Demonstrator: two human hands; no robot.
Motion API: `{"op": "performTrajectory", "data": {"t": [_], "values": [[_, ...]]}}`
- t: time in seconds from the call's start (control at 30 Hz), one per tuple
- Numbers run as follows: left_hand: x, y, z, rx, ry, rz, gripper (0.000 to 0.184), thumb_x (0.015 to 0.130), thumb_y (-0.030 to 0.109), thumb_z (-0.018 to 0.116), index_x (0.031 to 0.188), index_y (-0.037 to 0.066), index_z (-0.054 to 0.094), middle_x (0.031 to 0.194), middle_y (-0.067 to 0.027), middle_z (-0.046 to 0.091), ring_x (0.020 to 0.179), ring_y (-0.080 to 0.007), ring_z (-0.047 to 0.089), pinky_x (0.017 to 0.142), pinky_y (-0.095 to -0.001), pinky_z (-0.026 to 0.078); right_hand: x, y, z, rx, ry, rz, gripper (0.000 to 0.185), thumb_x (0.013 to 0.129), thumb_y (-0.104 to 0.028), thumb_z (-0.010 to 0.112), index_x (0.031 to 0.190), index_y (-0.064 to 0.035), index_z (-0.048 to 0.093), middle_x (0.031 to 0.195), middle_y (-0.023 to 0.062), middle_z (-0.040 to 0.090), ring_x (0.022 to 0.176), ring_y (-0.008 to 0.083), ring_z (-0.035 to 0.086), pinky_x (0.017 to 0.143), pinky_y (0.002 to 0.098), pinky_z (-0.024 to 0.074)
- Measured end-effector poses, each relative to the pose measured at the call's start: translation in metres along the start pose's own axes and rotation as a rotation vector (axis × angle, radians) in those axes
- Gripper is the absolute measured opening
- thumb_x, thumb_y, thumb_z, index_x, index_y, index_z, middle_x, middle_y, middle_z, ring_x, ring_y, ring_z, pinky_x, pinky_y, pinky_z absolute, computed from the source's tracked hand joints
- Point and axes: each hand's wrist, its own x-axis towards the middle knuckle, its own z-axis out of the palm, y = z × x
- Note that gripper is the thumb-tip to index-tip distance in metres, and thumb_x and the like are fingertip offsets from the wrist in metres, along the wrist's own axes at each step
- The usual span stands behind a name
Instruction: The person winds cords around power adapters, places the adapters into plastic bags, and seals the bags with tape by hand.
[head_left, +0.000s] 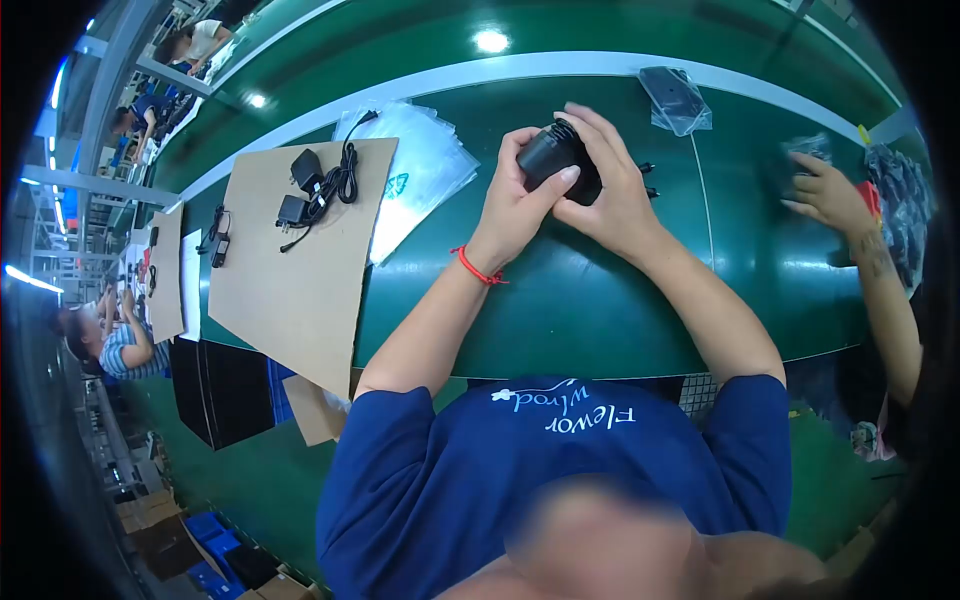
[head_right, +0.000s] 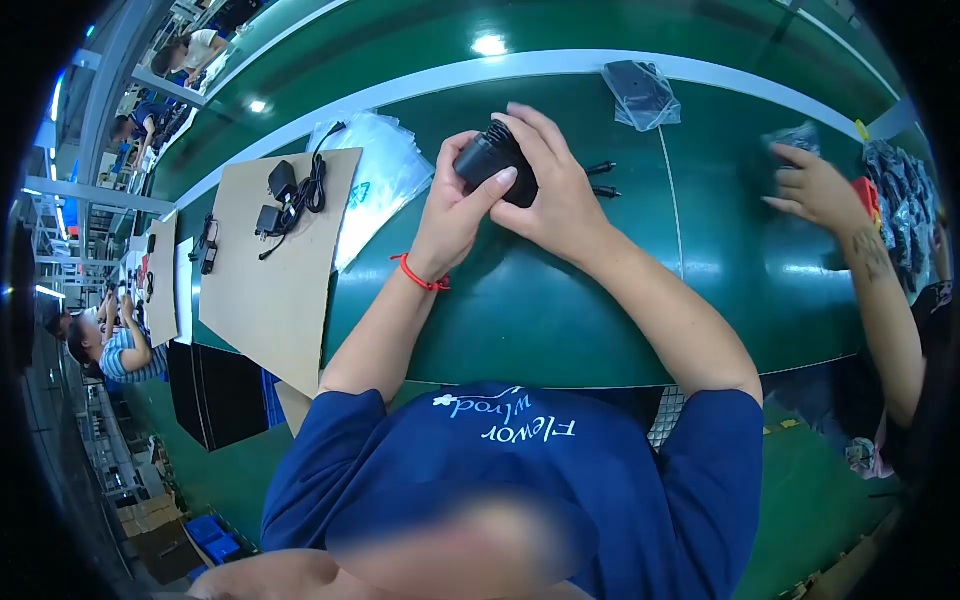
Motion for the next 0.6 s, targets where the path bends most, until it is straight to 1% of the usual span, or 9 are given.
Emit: {"op": "performTrajectory", "data": {"t": [0.03,0.13,0.17,0.27,0.3,0.43,0.53,0.57,0.6], "values": [[-0.002,0.002,0.005,0.004,-0.004,-0.007,0.049,0.086,0.012,0.066,0.126,0.005,0.038,0.112,-0.0085,0.052,0.104,-0.0144,0.053,0.087,-0.0292,0.047,-0.001,-0.001,0.002,0.004,0.005,0.007,0.076,0.064,-0.008,0.071,0.135,-0.0057,0.043,0.135,0.0195,0.043,0.119,0.0370,0.049,0.096,0.0403,0.0455],[-0.008,0.013,0.020,-0.393,0.091,-0.122,0.041,0.087,0.010,0.065,0.121,0.005,0.044,0.111,-0.0083,0.056,0.105,-0.0166,0.055,0.087,-0.0313,0.048,0.000,-0.008,0.004,0.025,0.053,-0.051,0.074,0.064,-0.009,0.070,0.134,-0.0063,0.045,0.139,0.0190,0.038,0.125,0.0371,0.043,0.099,0.0408,0.0431],[-0.009,0.012,0.020,-0.395,0.093,-0.119,0.041,0.087,0.010,0.065,0.121,0.005,0.044,0.111,-0.0083,0.056,0.105,-0.0166,0.055,0.087,-0.0313,0.048,0.001,-0.010,0.003,0.024,0.050,-0.053,0.074,0.064,-0.009,0.070,0.134,-0.0063,0.045,0.139,0.0190,0.038,0.125,0.0371,0.043,0.099,0.0408,0.0431],[-0.008,0.010,0.015,-0.428,0.116,-0.132,0.031,0.087,0.007,0.064,0.115,0.004,0.051,0.109,-0.0079,0.059,0.106,-0.0181,0.056,0.089,-0.0334,0.049,0.005,-0.017,0.000,-0.364,-0.002,-0.115,0.075,0.065,-0.013,0.073,0.134,-0.0070,0.047,0.142,0.0165,0.038,0.129,0.0340,0.042,0.101,0.0403,0.0409],[-0.007,0.012,0.014,-0.426,0.114,-0.130,0.031,0.087,0.007,0.064,0.115,0.004,0.051,0.109,-0.0079,0.059,0.106,-0.0181,0.056,0.089,-0.0334,0.049,0.005,-0.018,0.000,-0.364,0.001,-0.117,0.075,0.065,-0.013,0.073,0.134,-0.0070,0.047,0.142,0.0165,0.038,0.129,0.0340,0.042,0.101,0.0403,0.0409],[0.005,0.019,0.000,-0.514,0.269,-0.113,0.026,0.086,0.006,0.064,0.110,0.004,0.054,0.106,-0.0070,0.061,0.104,-0.0179,0.058,0.089,-0.0337,0.050,0.004,-0.018,0.002,-0.310,0.080,-0.166,0.065,0.073,-0.016,0.072,0.132,-0.0043,0.048,0.134,0.0160,0.048,0.123,0.0316,0.048,0.098,0.0366,0.0421],[0.010,0.026,-0.016,-0.691,0.274,0.031,0.028,0.086,0.005,0.064,0.111,0.005,0.054,0.105,-0.0072,0.061,0.100,-0.0181,0.060,0.089,-0.0341,0.050,-0.006,-0.003,-0.002,0.028,-0.206,-0.074,0.049,0.085,-0.016,0.066,0.129,-0.0022,0.051,0.120,0.0122,0.058,0.110,0.0248,0.056,0.093,0.0330,0.0447],[0.009,0.028,-0.017,-0.691,0.277,0.035,0.028,0.086,0.005,0.064,0.111,0.005,0.054,0.105,-0.0072,0.061,0.100,-0.0181,0.060,0.089,-0.0341,0.050,-0.005,-0.002,0.001,0.029,-0.209,-0.078,0.049,0.085,-0.016,0.066,0.129,-0.0022,0.051,0.120,0.0122,0.058,0.110,0.0248,0.056,0.093,0.0330,0.0447],[0.008,0.030,-0.016,-0.684,0.268,0.035,0.027,0.086,0.004,0.064,0.111,0.005,0.054,0.105,-0.0073,0.061,0.099,-0.0181,0.060,0.089,-0.0342,0.050,-0.004,0.000,0.003,0.339,-0.142,0.221,0.042,0.087,-0.015,0.064,0.126,-0.0016,0.054,0.115,0.0106,0.061,0.105,0.0223,0.058,0.091,0.0323,0.0456]]}}
